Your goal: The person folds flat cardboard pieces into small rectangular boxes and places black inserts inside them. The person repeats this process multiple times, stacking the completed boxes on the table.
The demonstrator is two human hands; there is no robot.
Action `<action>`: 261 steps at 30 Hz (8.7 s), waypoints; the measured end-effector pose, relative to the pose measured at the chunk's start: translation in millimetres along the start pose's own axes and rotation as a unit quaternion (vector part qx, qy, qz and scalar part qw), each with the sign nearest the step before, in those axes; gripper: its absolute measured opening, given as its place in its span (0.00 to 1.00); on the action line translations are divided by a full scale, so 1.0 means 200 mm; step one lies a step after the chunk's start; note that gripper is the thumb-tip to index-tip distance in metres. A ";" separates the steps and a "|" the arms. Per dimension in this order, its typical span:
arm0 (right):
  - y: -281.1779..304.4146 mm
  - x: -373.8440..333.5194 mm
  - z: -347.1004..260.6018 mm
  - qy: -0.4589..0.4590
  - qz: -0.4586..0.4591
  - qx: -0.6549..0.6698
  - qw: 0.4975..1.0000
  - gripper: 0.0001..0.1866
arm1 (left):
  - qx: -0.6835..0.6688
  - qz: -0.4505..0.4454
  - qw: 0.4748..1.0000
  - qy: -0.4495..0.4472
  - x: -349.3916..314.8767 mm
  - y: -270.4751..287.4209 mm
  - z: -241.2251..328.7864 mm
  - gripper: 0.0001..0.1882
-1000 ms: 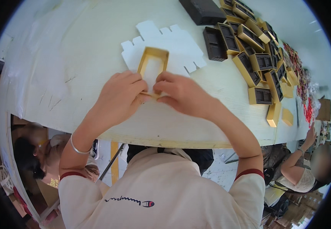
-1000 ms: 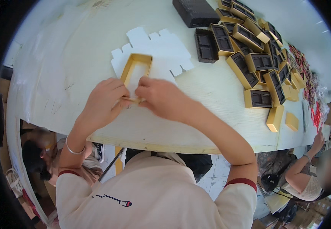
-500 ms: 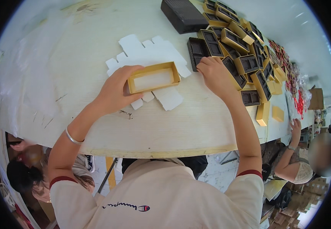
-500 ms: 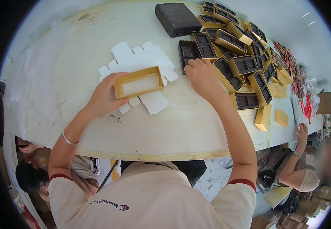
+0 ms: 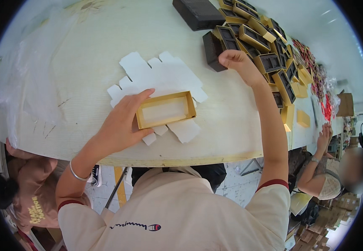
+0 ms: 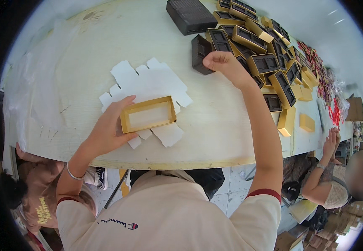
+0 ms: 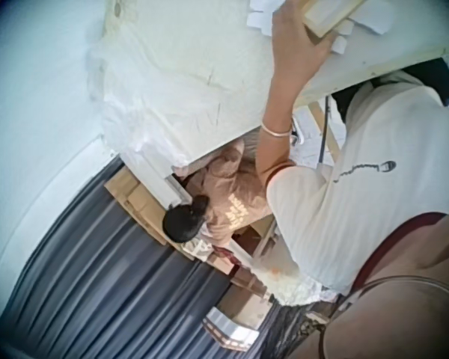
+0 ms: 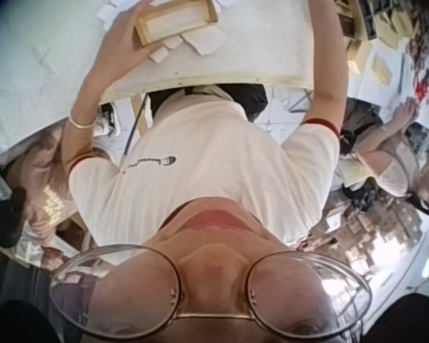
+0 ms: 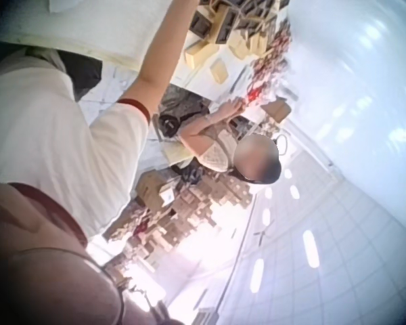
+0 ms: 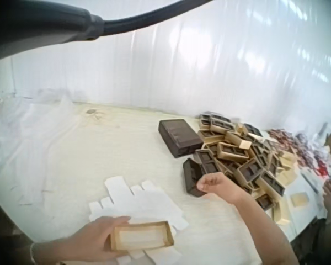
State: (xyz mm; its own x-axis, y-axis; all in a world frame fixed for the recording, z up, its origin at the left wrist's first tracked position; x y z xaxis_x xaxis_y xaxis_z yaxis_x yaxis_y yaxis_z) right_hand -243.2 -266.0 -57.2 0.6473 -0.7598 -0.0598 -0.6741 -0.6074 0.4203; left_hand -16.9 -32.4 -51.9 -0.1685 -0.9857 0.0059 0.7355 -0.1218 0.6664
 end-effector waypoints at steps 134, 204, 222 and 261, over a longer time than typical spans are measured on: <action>0.32 -0.49 -0.42 0.226 0.267 -0.525 0.776 0.20 | 0.013 0.074 0.997 -0.035 -0.07 0.13 0.04 0.25; -0.83 -0.10 -0.39 0.106 -0.095 -0.311 0.940 0.08 | 0.280 0.203 0.938 -0.024 0.14 0.14 0.02 0.13; -0.67 -0.86 -0.63 0.463 0.110 -0.425 0.770 0.18 | -0.249 -0.033 0.950 0.188 -0.05 0.12 -0.09 0.20; -0.87 -0.32 -0.41 0.170 -0.095 -0.346 0.918 0.05 | 0.268 0.280 0.910 -0.143 -0.12 0.21 0.05 0.13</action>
State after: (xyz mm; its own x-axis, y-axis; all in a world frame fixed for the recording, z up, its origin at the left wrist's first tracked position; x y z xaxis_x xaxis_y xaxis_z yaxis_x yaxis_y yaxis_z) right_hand -137.5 -92.0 -52.5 0.8830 -0.4673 0.0450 -0.2260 -0.3391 0.9132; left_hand 11.7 -13.4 -16.0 -0.0851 -0.7956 0.5998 0.3445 0.5413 0.7670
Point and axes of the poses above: each hand's wrist, its own x-axis towards the middle knuckle, its own y-axis out of the back of the hand, z = x × y, the point moved 6 cm from there along x, towards the middle knuckle
